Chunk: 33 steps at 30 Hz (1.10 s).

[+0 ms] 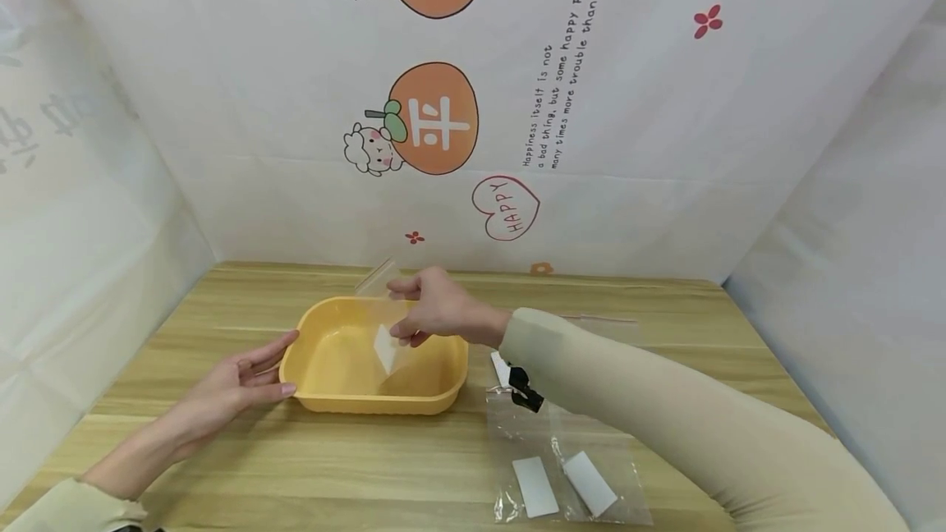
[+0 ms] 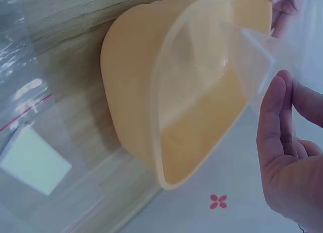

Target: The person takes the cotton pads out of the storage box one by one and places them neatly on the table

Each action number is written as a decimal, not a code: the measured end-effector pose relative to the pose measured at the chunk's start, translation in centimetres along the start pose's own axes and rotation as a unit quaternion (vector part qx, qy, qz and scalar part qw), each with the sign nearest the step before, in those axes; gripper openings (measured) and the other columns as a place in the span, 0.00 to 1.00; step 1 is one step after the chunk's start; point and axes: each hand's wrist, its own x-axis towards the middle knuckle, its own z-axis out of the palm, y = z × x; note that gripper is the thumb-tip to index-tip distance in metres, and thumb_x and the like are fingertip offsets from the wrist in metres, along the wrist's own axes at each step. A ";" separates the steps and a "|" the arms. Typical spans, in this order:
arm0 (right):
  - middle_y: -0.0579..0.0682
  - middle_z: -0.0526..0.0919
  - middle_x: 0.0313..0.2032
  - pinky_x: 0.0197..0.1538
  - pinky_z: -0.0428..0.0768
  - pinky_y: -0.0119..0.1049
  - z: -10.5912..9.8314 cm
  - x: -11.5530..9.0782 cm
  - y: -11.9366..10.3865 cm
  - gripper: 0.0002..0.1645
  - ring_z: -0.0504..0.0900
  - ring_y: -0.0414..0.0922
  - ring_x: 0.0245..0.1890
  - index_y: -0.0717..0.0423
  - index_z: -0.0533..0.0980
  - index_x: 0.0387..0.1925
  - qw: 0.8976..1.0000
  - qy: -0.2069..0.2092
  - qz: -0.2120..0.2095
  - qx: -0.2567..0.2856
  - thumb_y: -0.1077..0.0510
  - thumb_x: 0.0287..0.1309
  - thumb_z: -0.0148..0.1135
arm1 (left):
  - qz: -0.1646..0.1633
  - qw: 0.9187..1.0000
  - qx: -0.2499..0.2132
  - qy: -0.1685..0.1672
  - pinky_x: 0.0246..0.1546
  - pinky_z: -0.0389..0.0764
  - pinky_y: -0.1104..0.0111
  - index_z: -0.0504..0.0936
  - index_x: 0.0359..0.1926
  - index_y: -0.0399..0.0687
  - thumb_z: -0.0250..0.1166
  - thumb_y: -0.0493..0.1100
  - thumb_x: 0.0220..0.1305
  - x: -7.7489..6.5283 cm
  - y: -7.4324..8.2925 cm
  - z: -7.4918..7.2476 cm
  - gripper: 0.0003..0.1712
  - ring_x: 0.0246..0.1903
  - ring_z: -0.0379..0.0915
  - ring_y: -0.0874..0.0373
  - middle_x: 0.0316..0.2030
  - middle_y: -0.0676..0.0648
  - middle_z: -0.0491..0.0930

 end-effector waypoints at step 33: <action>0.66 0.69 0.72 0.43 0.89 0.44 -8.3 -13.4 3.0 0.49 0.90 0.51 0.33 0.68 0.62 0.78 0.999 0.046 -0.009 0.007 0.70 0.58 0.73 | -0.008 1.000 0.011 0.006 0.72 0.52 0.37 0.49 0.84 0.43 0.71 0.41 0.71 0.0 0.0 0.2 0.52 0.75 0.50 0.29 0.81 0.32 0.44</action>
